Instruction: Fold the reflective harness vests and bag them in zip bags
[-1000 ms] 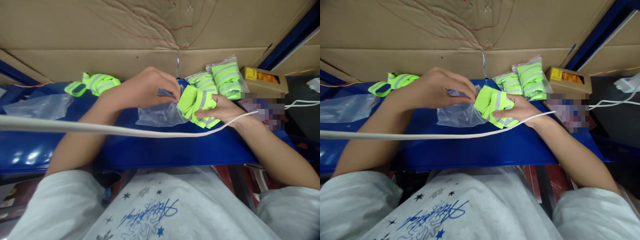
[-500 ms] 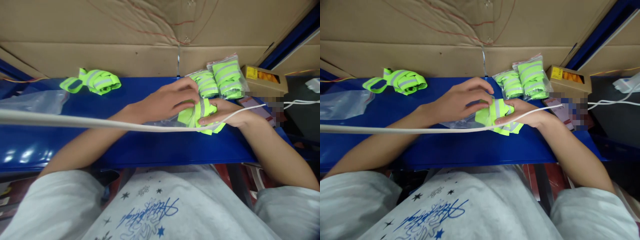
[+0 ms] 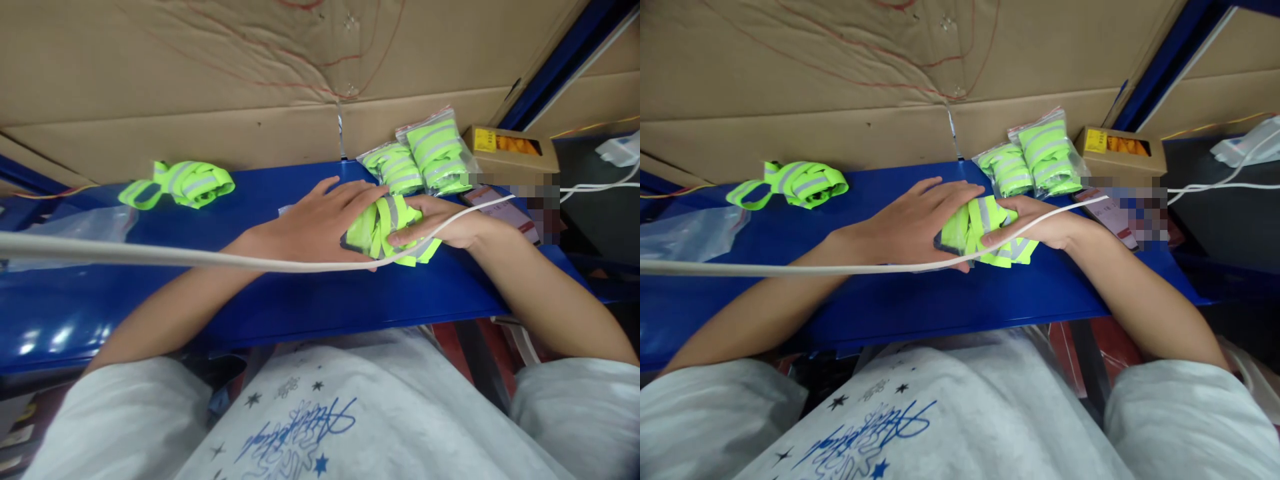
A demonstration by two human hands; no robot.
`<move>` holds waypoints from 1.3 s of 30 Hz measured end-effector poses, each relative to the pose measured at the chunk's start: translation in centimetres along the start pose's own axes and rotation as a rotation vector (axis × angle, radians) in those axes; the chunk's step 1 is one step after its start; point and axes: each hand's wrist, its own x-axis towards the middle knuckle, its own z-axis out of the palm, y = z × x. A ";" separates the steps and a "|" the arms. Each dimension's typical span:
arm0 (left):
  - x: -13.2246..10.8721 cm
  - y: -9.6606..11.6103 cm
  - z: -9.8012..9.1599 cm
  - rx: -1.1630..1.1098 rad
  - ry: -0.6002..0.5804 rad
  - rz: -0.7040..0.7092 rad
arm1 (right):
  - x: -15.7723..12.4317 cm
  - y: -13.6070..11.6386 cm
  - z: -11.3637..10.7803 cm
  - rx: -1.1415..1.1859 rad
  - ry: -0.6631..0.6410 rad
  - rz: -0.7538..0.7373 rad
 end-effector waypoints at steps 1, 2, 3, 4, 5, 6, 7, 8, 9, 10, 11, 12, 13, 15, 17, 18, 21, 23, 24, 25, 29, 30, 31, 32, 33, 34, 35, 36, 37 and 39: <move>-0.1 0.1 0.0 0.025 -0.023 -0.013 | 0.1 0.1 0.1 0.013 0.009 -0.013; -0.1 0.2 0.0 0.048 -0.033 -0.020 | 0.1 0.1 0.1 0.027 0.016 -0.022; -0.2 0.3 0.0 0.067 -0.038 -0.022 | 0.1 0.1 0.2 0.043 0.021 -0.026; -0.2 0.3 0.1 0.082 -0.040 -0.017 | 0.2 0.2 0.3 0.063 0.022 -0.028; -0.1 0.3 0.2 0.093 -0.035 -0.011 | 0.2 0.2 0.4 0.083 0.017 -0.029; -0.1 0.3 0.3 0.106 -0.023 -0.004 | 0.3 0.3 0.5 0.103 0.017 -0.031; 0.0 0.2 0.6 0.120 -0.007 0.004 | 0.4 0.4 0.7 0.115 0.025 -0.033; 0.0 0.2 0.8 0.133 0.012 0.012 | 0.5 0.4 0.8 0.116 0.040 -0.035; 0.1 0.2 1.1 0.146 0.032 0.020 | 0.5 0.5 0.9 0.108 0.062 -0.035; 0.1 0.2 1.3 0.158 0.051 0.026 | 0.6 0.5 1.0 0.095 0.084 -0.033; 0.2 0.2 1.6 0.167 0.067 0.032 | 0.6 0.5 1.1 0.084 0.101 -0.030; 0.2 0.1 1.7 0.172 0.077 0.038 | 0.6 0.5 1.2 0.077 0.106 -0.027; 0.2 0.1 1.8 0.173 0.087 0.045 | 0.6 0.4 1.2 0.075 0.103 -0.026; 0.2 0.0 1.9 0.165 0.097 0.049 | 0.4 0.2 1.3 0.082 0.092 -0.034; 0.3 -0.2 2.0 0.147 0.102 0.047 | 0.3 0.1 1.3 0.073 0.109 -0.043; 0.3 -0.3 2.1 0.139 0.101 0.047 | 0.3 0.1 1.2 0.062 0.124 -0.047; 0.2 -0.3 2.4 0.108 0.085 0.058 | 0.4 0.4 0.8 0.004 0.119 -0.048; 0.2 -0.1 2.7 0.063 0.068 0.061 | 0.6 0.9 0.4 -0.050 0.077 -0.042; 0.1 0.0 2.8 0.031 0.058 0.060 | 0.7 1.2 0.3 -0.075 0.055 -0.035; 0.1 0.1 2.9 -0.003 0.047 0.062 | 0.8 1.5 0.2 -0.095 0.030 -0.027; 0.3 0.6 3.2 -0.082 -0.006 0.130 | 1.2 2.5 0.5 -0.105 -0.123 -0.051; 0.3 0.7 3.1 -0.076 -0.012 0.151 | 1.4 2.6 0.7 -0.100 -0.154 -0.077; 0.4 0.7 3.1 -0.059 -0.016 0.170 | 1.5 2.7 0.9 -0.092 -0.169 -0.113; 0.5 0.8 3.0 -0.030 -0.019 0.183 | 1.6 2.8 1.0 -0.083 -0.175 -0.150; 0.5 0.8 3.0 0.009 -0.019 0.191 | 1.8 2.9 1.1 -0.074 -0.175 -0.181; 0.6 0.8 2.9 0.054 -0.013 0.199 | 1.9 2.9 1.1 -0.063 -0.161 -0.203; 0.6 0.8 2.8 0.106 -0.001 0.204 | 2.1 3.0 1.0 -0.052 -0.132 -0.214; 0.6 0.8 2.7 0.160 0.016 0.200 | 2.2 3.0 0.9 -0.043 -0.090 -0.216; 0.6 0.7 2.7 0.207 0.033 0.188 | 2.2 3.0 0.8 -0.039 -0.040 -0.212; 0.6 0.6 2.8 0.266 0.057 0.133 | 2.2 3.0 0.7 -0.037 0.042 -0.210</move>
